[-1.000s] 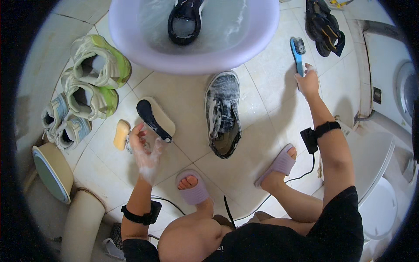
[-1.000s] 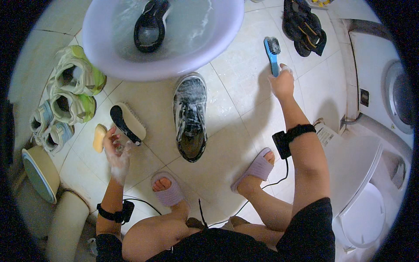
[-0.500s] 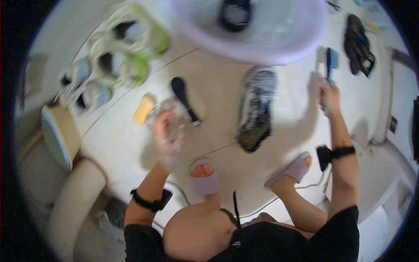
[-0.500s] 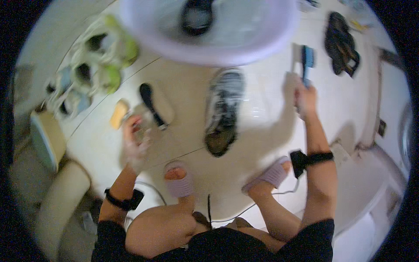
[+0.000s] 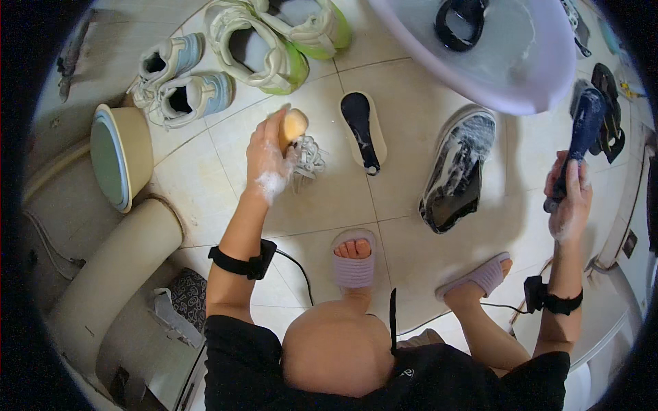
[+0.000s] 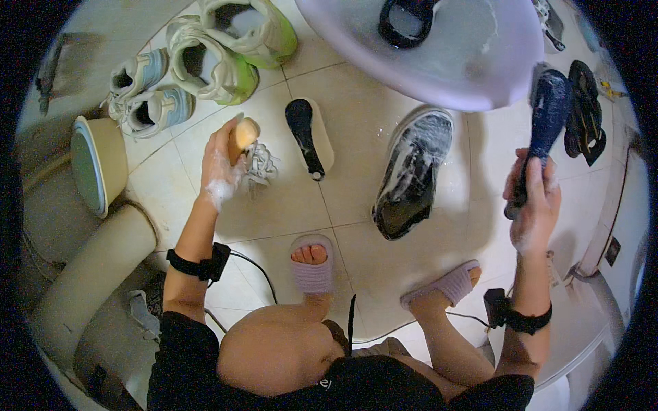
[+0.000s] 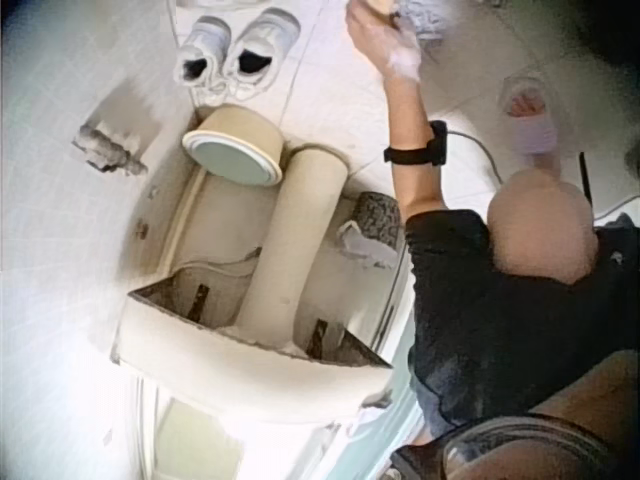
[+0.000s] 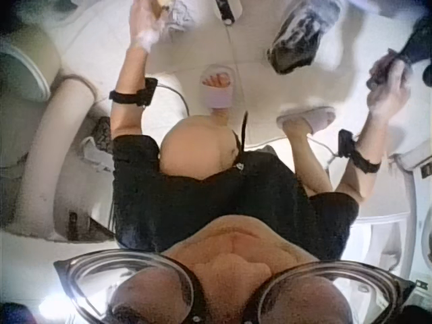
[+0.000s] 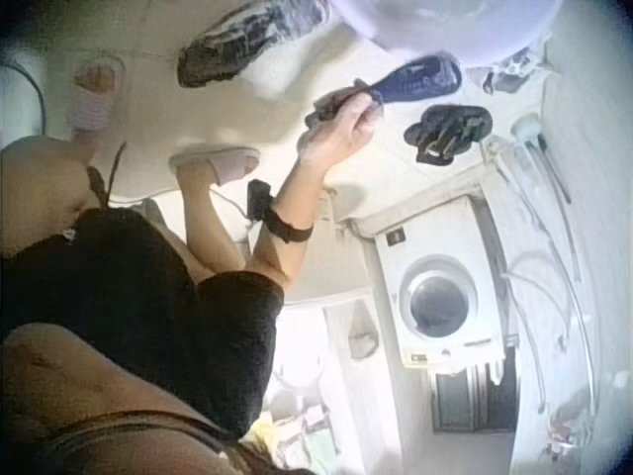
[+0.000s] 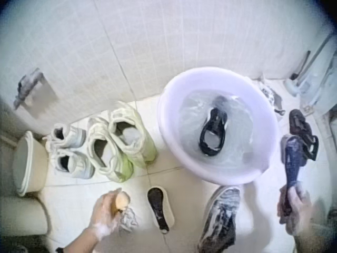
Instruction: The person scrubs a black sneaker with a brush and sponge, applying soap and rinsing it in a basin. They switch between brushes and a sponge, cleaning the upper, sides, and sole before placing the shoe in the water.
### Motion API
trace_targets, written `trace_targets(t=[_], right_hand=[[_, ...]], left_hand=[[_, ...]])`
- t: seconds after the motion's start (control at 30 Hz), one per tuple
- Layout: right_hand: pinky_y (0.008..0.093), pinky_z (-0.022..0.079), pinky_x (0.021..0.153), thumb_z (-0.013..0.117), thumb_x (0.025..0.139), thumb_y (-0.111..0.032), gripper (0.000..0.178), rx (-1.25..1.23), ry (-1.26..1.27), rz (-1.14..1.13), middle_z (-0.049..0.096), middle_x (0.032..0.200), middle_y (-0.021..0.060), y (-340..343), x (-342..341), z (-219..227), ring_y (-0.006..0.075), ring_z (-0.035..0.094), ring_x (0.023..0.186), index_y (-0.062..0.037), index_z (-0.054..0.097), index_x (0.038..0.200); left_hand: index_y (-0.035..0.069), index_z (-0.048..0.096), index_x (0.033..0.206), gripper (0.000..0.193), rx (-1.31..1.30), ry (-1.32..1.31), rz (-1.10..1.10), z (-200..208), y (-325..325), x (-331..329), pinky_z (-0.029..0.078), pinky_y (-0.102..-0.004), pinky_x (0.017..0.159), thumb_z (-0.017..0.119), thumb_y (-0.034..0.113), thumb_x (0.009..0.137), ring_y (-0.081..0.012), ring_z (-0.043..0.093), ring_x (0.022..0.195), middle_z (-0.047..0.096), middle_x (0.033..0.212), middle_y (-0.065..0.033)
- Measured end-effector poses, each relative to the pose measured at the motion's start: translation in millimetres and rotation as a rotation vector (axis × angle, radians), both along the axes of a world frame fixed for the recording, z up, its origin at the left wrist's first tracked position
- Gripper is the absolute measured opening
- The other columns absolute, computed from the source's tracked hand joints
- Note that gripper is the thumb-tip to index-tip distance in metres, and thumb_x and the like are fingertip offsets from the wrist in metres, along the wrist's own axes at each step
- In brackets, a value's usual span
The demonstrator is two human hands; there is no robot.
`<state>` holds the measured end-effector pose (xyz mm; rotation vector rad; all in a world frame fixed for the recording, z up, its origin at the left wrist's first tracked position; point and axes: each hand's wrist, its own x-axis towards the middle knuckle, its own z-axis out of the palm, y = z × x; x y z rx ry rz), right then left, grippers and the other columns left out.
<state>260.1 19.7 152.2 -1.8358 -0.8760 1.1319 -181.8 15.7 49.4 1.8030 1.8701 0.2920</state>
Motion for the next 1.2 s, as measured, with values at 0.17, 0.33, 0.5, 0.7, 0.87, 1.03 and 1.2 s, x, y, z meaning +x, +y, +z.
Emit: trace_targets(t=[0.17, 0.33, 0.5, 0.7, 0.87, 1.03, 1.2], right_hand=[[0.0200, 0.029, 0.036, 0.056, 0.091, -0.026, 0.024, 0.041, 0.025, 0.008, 0.044, 0.059, -0.0015, -6, -24, -7, 0.0053, 0.037, 0.042, -0.0028, 0.052, 0.093], [0.0206, 0.028, 0.035, 0.056, 0.091, -0.028, 0.026, 0.026, 0.152, 0.105, 0.042, 0.055, -0.0022, -11, -51, -8, 0.0052, 0.035, 0.040, -0.0024, 0.051, 0.096], [0.0188, 0.033, 0.040, 0.061, 0.084, -0.010, 0.026, -0.067, 0.140, 0.254, 0.050, 0.069, -0.0021, -17, -76, -7, 0.0038, 0.042, 0.047, -0.0034, 0.053, 0.108], [0.0335, 0.047, 0.065, 0.062, 0.085, -0.029, 0.038, -0.200, -0.146, 0.582, 0.062, 0.078, 0.0138, -31, -112, -7, 0.0227, 0.060, 0.072, -0.0017, 0.051, 0.109], [0.0457, 0.048, 0.059, 0.055, 0.085, -0.048, 0.044, -0.292, -0.440, 0.944, 0.060, 0.071, 0.0201, -33, -151, -5, 0.0400, 0.061, 0.070, -0.0042, 0.050, 0.091], [0.0455, 0.049, 0.060, 0.048, 0.087, -0.053, 0.050, -0.138, -0.617, 0.973, 0.061, 0.076, 0.0207, -6, -174, -18, 0.0393, 0.062, 0.070, -0.0031, 0.049, 0.085], [0.0463, 0.049, 0.058, 0.046, 0.087, -0.056, 0.053, -0.300, -0.662, 1.034, 0.061, 0.073, 0.0199, -7, -170, -13, 0.0385, 0.063, 0.069, -0.0028, 0.049, 0.086]], left_hand=[[0.015, 0.044, 0.129, 0.065, -0.032, 0.133, -0.040, -18, 3, -1, 0.044, -0.0420, 0.087, 0.061, -0.002, 0.069, -0.0362, 0.054, 0.098, 0.053, 0.114, -0.0172], [0.016, 0.040, 0.131, 0.061, -0.038, -0.432, 0.204, -20, 3, -13, 0.048, -0.0384, 0.081, 0.057, -0.002, 0.075, -0.0297, 0.056, 0.089, 0.054, 0.109, -0.0133], [0.019, 0.035, 0.134, 0.047, -0.238, -1.551, 0.535, 21, -1, -12, 0.048, -0.0394, 0.078, 0.049, 0.031, 0.091, -0.0204, 0.054, 0.084, 0.053, 0.104, -0.0084], [0.019, 0.035, 0.135, 0.058, -0.515, -2.035, 0.617, 32, -2, 51, 0.046, -0.0422, 0.081, 0.034, 0.057, 0.091, -0.0224, 0.054, 0.089, 0.053, 0.104, -0.0094], [0.017, 0.037, 0.133, 0.055, -0.498, -1.811, 0.725, 21, -9, 94, 0.045, -0.0401, 0.086, 0.037, 0.055, 0.092, -0.0229, 0.055, 0.097, 0.056, 0.104, -0.0091], [0.014, 0.037, 0.131, 0.053, -0.076, -0.739, 0.049, 25, -23, 106, 0.046, -0.0329, 0.088, 0.037, 0.052, 0.094, -0.0176, 0.057, 0.098, 0.058, 0.106, -0.0058], [0.016, 0.036, 0.130, 0.055, -0.305, -1.707, 0.736, 30, -10, 102, 0.050, -0.0306, 0.078, 0.028, 0.056, 0.094, -0.0170, 0.058, 0.088, 0.057, 0.102, -0.0065]])
